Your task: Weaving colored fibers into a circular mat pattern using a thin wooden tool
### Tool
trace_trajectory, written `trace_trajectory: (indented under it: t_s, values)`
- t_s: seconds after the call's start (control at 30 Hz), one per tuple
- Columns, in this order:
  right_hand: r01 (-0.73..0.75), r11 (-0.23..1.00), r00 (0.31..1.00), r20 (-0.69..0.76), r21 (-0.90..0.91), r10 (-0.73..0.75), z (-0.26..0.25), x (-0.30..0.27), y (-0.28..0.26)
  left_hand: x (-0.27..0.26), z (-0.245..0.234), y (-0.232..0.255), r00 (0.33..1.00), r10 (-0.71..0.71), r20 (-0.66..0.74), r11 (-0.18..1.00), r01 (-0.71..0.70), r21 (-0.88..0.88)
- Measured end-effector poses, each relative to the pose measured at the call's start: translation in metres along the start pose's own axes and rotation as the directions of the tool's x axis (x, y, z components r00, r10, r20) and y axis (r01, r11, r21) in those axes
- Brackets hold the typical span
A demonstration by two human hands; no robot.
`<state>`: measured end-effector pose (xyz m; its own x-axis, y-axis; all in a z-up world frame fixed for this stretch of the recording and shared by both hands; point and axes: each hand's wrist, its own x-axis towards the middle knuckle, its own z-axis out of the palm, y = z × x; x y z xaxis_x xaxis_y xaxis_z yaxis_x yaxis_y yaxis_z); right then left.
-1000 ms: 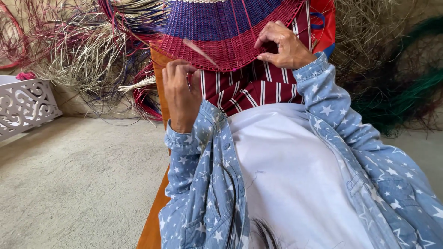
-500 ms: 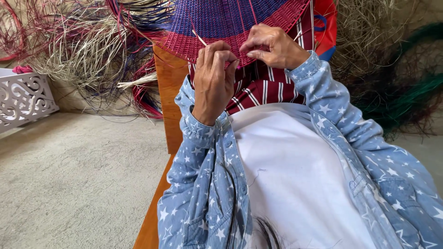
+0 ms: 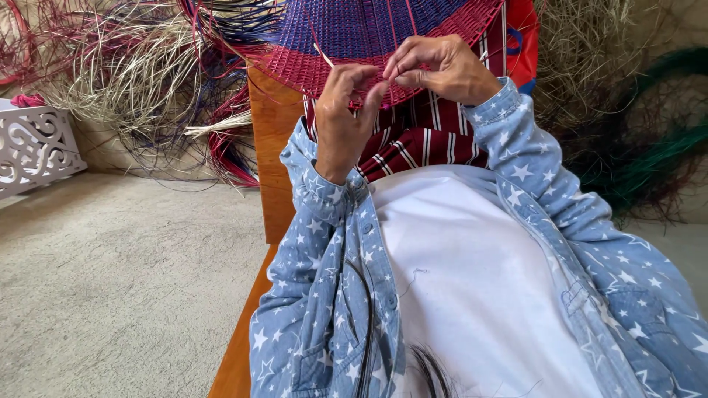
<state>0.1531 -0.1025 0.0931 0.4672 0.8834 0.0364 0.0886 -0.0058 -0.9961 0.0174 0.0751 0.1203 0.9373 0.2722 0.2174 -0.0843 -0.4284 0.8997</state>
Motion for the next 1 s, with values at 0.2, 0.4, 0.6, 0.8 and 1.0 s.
trace_trajectory:
  t_s: [0.2, 0.4, 0.6, 0.8, 1.0]
  values:
    - [0.045, 0.991, 0.999, 0.021, -0.129, -0.043, 0.002, -0.002, 0.009, 0.000, 0.014, -0.005, 0.998, 0.051, -0.032, 0.998, -0.053, -0.046]
    - [0.020, 0.988, 1.000, 0.007, -0.152, -0.020, 0.001, -0.006, 0.013, 0.002, 0.011, 0.002, 0.996, 0.082, -0.017, 0.996, -0.083, -0.024]
    - [0.031, 0.990, 0.997, 0.077, -0.134, -0.021, 0.002, -0.006, 0.004, -0.002, 0.006, -0.009, 0.999, 0.030, -0.043, 0.999, -0.028, 0.041]
    - [-0.143, 0.977, 0.989, -0.007, 0.157, 0.146, -0.001, -0.020, 0.007, -0.016, -0.022, -0.052, 0.961, 0.003, -0.278, 0.946, 0.087, 0.311]
    - [-0.100, 0.959, 0.977, -0.159, 0.264, 0.145, 0.003, -0.016, -0.010, -0.057, 0.014, -0.037, 0.651, -0.556, 0.517, 0.608, 0.743, -0.280]
